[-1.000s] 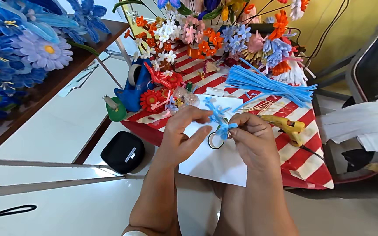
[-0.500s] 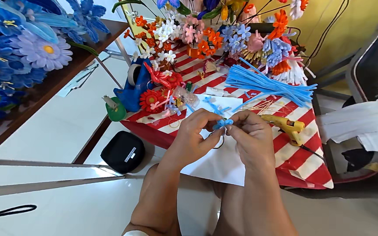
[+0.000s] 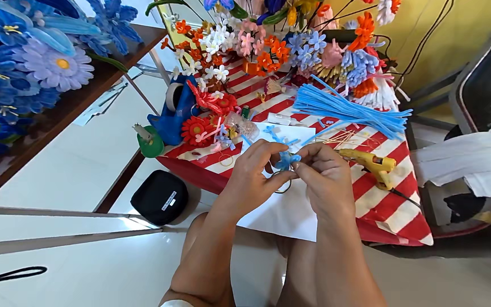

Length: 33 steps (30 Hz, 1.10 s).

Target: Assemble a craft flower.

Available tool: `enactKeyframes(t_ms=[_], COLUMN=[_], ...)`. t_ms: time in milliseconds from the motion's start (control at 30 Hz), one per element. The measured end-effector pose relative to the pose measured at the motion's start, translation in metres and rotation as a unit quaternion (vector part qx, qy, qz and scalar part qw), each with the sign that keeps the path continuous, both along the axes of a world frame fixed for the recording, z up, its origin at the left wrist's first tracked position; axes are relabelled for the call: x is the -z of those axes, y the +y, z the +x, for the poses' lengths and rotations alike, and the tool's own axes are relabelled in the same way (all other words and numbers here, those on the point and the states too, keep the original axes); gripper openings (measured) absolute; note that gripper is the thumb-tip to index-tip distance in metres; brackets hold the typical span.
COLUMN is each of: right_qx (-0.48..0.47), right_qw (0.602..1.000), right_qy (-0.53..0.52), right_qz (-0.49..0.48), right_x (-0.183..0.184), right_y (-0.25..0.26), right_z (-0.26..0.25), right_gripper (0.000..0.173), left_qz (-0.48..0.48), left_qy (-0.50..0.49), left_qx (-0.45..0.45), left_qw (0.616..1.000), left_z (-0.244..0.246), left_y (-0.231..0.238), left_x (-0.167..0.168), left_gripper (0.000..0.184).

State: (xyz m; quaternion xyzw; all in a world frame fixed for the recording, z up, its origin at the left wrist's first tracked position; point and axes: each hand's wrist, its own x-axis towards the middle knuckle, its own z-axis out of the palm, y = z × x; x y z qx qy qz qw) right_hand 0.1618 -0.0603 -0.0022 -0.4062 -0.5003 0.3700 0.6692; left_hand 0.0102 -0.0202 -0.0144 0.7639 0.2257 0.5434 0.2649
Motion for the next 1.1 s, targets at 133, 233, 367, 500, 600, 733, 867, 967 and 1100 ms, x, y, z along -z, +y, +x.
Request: enactKeyframes(t_ms=[133,233,367,500,600,733,867,967,1100], right_qx=[-0.016,-0.025,-0.018,-0.013,-0.012,-0.008,-0.009,-0.007,-0.007], right_qw=[1.000,0.999,0.999,0.999,0.999,0.999,1.000,1.000,1.000], right_qy=[0.015,0.025,0.022,0.029,0.030,0.017,0.014,0.006,0.004], right_qz=[-0.004,-0.008,-0.016,-0.024,-0.032,-0.028,-0.021,-0.021,-0.021], right_x=[0.000,0.000,0.000,-0.001,-0.001,-0.001,-0.001,-0.001,-0.001], right_y=[0.000,0.000,0.000,0.000,0.000,0.000,0.000,0.000,0.001], right_z=[0.002,0.001,0.001,0.001,-0.001,-0.001,0.001,0.001,0.003], right_gripper=[0.018,0.018,0.019,0.020,0.021,0.022,0.023,0.022,0.022], left_qz=[-0.022,-0.036,-0.061,-0.089,-0.103,-0.130,-0.146,-0.148,-0.158], left_qy=[-0.017,-0.028,-0.034,-0.048,-0.042,-0.044,-0.051,-0.045,-0.040], left_qx=[0.026,0.047,0.071,0.094,0.092,0.074,0.101,0.109,0.111], left_qw=[0.999,0.998,0.995,0.990,0.989,0.988,0.983,0.982,0.980], left_z=[-0.002,-0.003,-0.005,-0.008,-0.007,-0.003,-0.003,-0.005,-0.011], left_y=[0.000,0.000,-0.002,-0.001,0.000,-0.001,0.000,-0.001,0.001], left_x=[-0.001,-0.002,-0.006,-0.005,-0.003,-0.004,-0.005,-0.007,-0.006], left_gripper=[0.031,0.027,0.027,0.031,0.040,0.038,0.029,0.029,0.031])
